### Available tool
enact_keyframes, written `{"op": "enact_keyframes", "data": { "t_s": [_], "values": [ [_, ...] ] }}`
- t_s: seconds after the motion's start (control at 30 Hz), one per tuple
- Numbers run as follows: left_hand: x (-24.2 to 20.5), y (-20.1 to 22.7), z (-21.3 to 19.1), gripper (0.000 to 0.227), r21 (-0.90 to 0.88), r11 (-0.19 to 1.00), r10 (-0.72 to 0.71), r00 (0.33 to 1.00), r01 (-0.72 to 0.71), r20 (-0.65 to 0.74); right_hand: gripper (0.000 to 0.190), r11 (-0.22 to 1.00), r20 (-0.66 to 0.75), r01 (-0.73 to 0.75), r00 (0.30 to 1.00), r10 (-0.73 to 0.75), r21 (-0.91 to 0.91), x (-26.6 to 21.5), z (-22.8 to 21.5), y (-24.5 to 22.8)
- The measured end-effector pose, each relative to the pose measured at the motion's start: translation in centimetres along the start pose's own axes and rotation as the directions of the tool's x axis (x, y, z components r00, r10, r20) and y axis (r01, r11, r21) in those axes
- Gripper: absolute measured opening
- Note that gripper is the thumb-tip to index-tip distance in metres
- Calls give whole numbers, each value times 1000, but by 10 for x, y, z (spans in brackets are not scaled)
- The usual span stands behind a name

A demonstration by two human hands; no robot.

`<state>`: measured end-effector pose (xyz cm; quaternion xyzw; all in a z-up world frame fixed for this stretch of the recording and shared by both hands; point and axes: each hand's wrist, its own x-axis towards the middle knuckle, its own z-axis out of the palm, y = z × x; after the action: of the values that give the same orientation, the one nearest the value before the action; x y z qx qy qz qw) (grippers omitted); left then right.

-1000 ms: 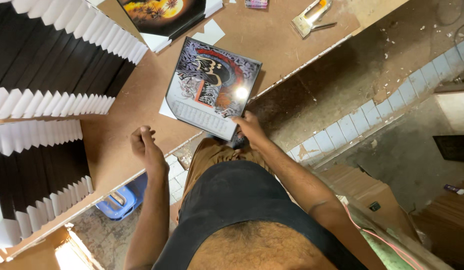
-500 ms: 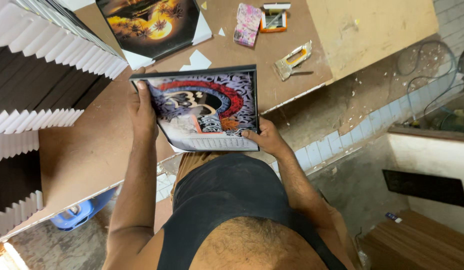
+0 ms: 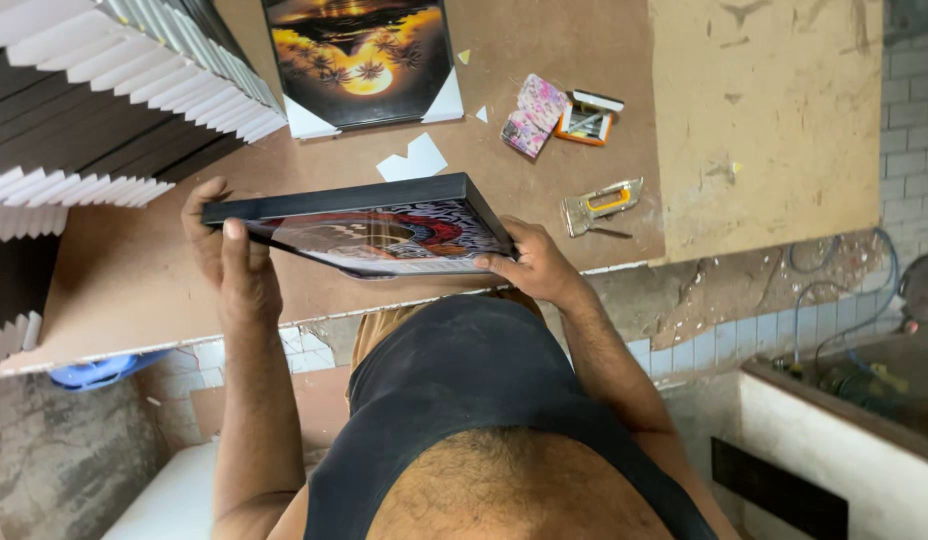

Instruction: The person assembles picture frames by inserting printed images into black frames and securing them with white backing paper. They use a utility knife to trim excess paper and stack the completed frames on the table.

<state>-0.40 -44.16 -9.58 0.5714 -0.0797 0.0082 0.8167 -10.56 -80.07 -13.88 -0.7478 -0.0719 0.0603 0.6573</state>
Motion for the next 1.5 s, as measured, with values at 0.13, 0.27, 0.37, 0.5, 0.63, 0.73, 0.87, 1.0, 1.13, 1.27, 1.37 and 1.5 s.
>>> {"op": "enact_keyframes", "data": {
  "t_s": [0.13, 0.27, 0.37, 0.5, 0.63, 0.73, 0.87, 1.0, 1.13, 1.27, 1.37, 1.5],
  "values": [
    [-43, 53, 2, 44, 72, 993, 99, 994, -96, -39, 32, 996, 171, -91, 981, 94, -21, 27, -2, 27],
    [-87, 100, 43, 39, 472, 853, 244, 970, -222, 14, 52, 830, 411, 370, 892, -190, -418, 67, -14, 65],
    [-89, 114, 87, 37, 744, 613, 267, 956, -266, 123, 54, 770, 240, 179, 970, -35, -613, 106, -1, 92],
    [-84, 114, 140, 37, 847, 501, 159, 981, -180, 114, 66, 653, 8, -13, 1000, 28, -758, 151, 31, 109],
    [-81, 105, 153, 43, 794, 566, 150, 975, -220, 163, 70, 591, -6, 2, 1000, -12, -807, 168, 42, 118],
    [-85, 93, 144, 40, 695, 672, 148, 966, -256, 212, 70, 590, -34, -8, 999, -33, -807, 165, 36, 130],
    [-85, 85, 130, 40, 618, 751, 65, 958, -232, 280, 47, 653, -4, -82, 993, 121, -753, 160, 21, 145],
    [-80, 80, 116, 46, 608, 751, 41, 937, -258, 346, 52, 831, 14, -190, 973, 231, -523, 147, 2, 149],
    [-70, 74, 105, 50, 634, 725, 86, 949, -268, 303, 60, 998, -67, -14, 998, 10, -67, 126, -24, 116],
    [-58, 59, 108, 50, 627, 708, 195, 944, -324, 267, 26, 973, -218, -230, 948, 232, 33, 96, -53, 41],
    [-43, 56, 110, 51, 648, 654, 241, 920, -390, 310, 20, 984, -347, 1, 936, 62, 178, 69, -60, -27],
    [-29, 55, 118, 52, 623, 641, 278, 892, -449, 358, 21, 889, -342, 146, 940, 13, 434, 31, -55, -97]
  ]
}}
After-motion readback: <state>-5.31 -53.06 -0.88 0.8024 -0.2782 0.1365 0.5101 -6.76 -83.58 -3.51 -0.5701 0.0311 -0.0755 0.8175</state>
